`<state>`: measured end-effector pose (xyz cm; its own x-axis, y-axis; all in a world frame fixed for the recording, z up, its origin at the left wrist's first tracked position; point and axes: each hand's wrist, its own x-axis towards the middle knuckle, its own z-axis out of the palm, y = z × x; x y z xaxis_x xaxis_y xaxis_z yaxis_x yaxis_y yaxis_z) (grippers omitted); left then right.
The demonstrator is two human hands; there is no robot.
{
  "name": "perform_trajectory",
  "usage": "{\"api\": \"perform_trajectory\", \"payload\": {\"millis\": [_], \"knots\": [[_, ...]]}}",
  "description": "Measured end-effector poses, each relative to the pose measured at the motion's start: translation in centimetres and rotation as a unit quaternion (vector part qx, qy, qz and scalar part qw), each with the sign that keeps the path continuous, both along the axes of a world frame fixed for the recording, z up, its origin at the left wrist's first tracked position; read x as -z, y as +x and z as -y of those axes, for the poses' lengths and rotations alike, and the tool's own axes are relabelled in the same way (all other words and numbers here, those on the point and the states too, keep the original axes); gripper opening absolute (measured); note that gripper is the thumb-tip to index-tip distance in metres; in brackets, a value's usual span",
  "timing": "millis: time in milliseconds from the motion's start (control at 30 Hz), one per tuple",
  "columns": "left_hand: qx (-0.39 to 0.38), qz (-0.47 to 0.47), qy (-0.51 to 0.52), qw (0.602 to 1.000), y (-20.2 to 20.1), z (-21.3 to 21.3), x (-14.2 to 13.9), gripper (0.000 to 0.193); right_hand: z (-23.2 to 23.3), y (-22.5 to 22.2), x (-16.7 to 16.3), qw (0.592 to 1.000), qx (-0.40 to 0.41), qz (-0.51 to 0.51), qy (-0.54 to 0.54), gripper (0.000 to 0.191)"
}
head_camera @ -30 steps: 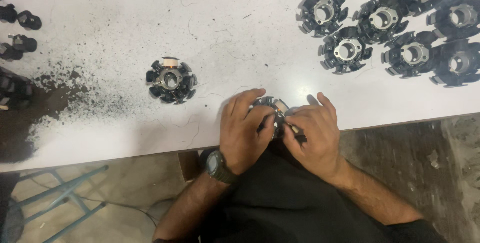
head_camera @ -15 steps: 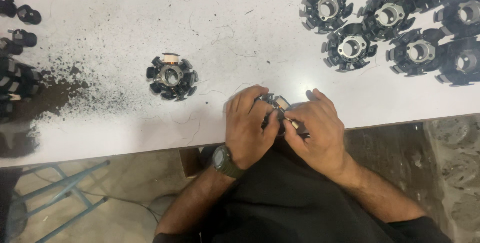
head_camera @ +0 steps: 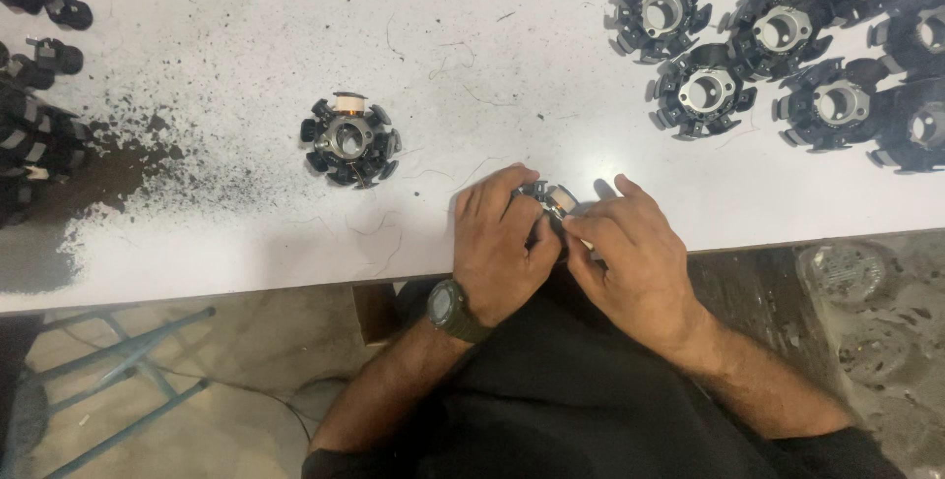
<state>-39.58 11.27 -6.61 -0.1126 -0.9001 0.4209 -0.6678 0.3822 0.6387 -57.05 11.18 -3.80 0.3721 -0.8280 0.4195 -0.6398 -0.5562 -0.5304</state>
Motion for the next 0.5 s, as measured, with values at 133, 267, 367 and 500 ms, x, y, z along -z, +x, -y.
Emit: {"api": "perform_trajectory", "payload": {"millis": [133,267,367,500], "knots": [[-0.012,-0.038,0.007,0.999,1.6,-0.2,-2.4,0.020,-0.5,-0.5,-0.5,0.999,0.010,0.041,-0.003,0.022],[0.027,0.073,0.067,0.995,2.1,0.0,-4.3,0.020,-0.5,-1.0,0.0,0.995,0.048,0.086,-0.001,0.020],[0.055,0.180,0.112,0.976,0.9,0.8,-4.7,0.028,-0.2,-0.7,0.9,0.995,0.047,0.092,0.007,0.020],[0.040,0.241,0.076,0.967,-0.5,1.3,-4.7,0.015,0.0,-0.5,1.4,0.996,0.048,0.073,0.028,0.018]]}}
